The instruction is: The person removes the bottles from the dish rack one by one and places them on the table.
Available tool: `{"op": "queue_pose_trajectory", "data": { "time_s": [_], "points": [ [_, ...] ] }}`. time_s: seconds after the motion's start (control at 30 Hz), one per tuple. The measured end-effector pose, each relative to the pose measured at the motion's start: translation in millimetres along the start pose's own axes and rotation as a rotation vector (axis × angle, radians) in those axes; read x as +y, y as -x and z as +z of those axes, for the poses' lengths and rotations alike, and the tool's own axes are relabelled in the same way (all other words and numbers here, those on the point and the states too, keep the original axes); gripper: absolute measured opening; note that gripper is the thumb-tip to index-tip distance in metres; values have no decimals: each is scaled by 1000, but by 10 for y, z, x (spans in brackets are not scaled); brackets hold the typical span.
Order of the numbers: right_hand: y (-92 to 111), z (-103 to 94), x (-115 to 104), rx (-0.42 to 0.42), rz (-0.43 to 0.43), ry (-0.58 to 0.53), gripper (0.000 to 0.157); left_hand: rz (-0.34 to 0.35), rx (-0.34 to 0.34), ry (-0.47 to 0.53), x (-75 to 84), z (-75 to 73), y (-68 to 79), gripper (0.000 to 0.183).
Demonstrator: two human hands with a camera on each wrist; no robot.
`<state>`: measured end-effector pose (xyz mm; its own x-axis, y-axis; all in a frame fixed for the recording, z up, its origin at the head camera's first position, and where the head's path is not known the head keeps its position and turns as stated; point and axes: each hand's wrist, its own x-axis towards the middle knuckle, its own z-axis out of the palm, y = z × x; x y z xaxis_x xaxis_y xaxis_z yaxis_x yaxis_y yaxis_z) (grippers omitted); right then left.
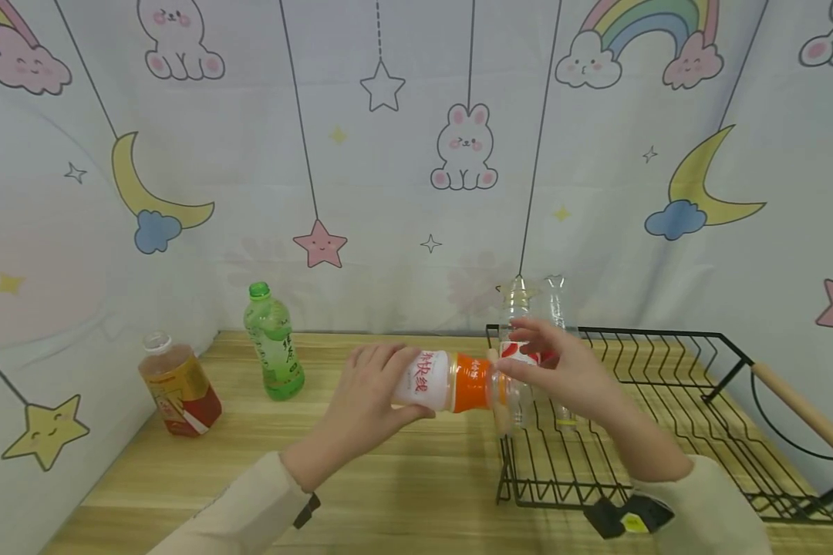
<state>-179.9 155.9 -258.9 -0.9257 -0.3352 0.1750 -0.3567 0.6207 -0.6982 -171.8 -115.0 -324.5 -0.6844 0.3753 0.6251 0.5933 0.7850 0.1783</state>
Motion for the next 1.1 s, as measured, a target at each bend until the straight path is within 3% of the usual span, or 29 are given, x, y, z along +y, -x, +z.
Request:
{"op": "queue_pose_trajectory", "data": {
  "time_s": [0.37,0.6,0.83,1.1],
  "points": [
    [-62,-116,159,64,21,-81,68,-71,63,45,-141,58,-25,73],
    [-144,-183,259,85,106,-113,71,-145,80,54,-222,87,-40,74],
    [-214,-210,306,101,136,-148,75,-216,69,102,-287,84,-61,70],
    [-276,-228,432,147,194,-180,75,-276,108,128,-378,75,-84,72]
  ]
}}
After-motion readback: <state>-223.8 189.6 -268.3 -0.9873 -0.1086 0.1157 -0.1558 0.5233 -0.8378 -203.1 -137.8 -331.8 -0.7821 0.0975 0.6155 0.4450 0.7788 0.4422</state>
